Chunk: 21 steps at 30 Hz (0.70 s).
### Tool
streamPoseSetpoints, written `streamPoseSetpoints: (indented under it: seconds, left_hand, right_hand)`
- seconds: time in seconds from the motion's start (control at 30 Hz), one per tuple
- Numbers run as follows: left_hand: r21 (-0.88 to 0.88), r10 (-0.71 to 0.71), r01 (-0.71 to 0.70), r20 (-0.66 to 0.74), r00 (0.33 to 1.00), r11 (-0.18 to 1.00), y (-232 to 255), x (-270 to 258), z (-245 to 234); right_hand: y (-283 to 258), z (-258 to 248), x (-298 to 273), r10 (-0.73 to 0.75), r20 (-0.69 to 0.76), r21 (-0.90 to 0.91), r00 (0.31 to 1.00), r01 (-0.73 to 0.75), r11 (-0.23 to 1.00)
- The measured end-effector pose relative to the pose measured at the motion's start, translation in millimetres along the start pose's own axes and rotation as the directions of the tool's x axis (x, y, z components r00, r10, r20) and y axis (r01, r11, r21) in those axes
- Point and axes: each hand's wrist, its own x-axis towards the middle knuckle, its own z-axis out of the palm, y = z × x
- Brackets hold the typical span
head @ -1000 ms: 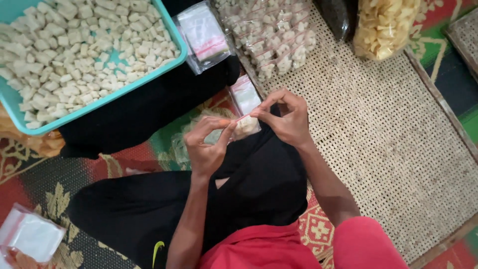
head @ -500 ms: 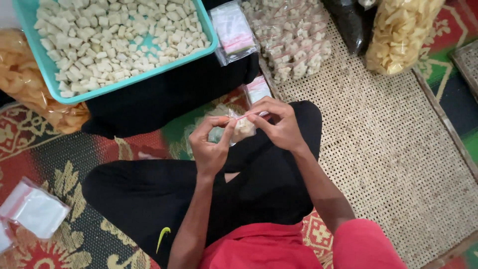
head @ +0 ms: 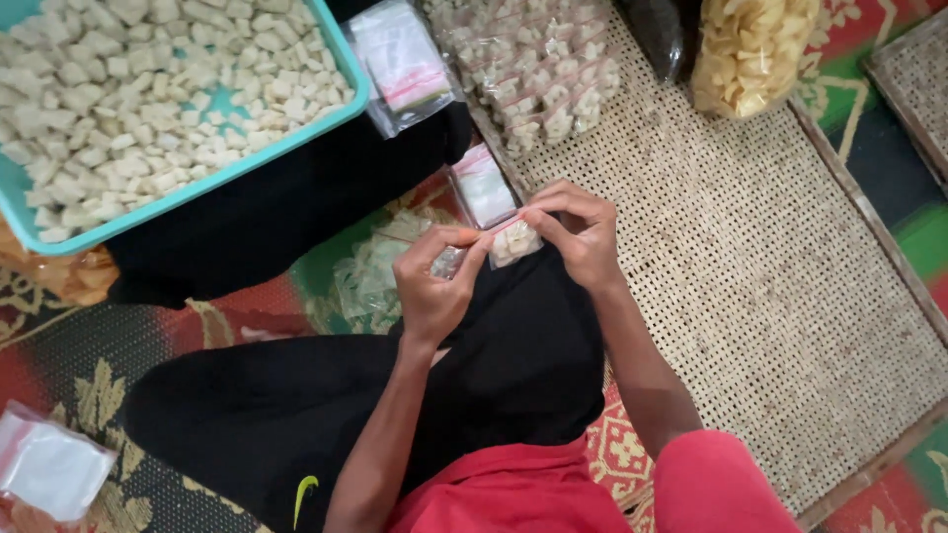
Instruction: A person is manually packing small snack items into individual plastic zip-lock bags and sealing them.
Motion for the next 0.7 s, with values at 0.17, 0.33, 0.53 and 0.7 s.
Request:
streamPoseSetpoints:
  seconds: [0.17, 0.33, 0.53, 0.7]
  left_hand:
    - [0.030, -0.014, 0.013, 0.028, 1.000, 0.999, -6.2, 6.0, 26.9]
    - [0.023, -0.061, 0.063, -0.057, 0.996, 0.998, -14.8, 11.5, 62.7]
    - [0.083, -0.006, 0.010, -0.050, 0.999, 0.997, -17.1, 14.3, 98.8]
    - [-0.077, -0.097, 0.100, 0.045, 0.994, 0.992, -17.9, 9.5, 114.6]
  right_hand:
    - [6.0, -19.1, -0.5, 0.030, -0.092, -0.017, 0.995, -0.032, 0.999]
    - [3.1, -32.7, -4.6, 0.041, -0.156, -0.120, 0.987, -0.060, 0.991]
    - [7.9, -38.1, -7.0, 0.037, -0.014, -0.368, 0.999, -0.039, 0.929]
    - [50.8, -60.4, -4.4, 0.069, -0.266, -0.330, 0.962, -0.158, 0.931]
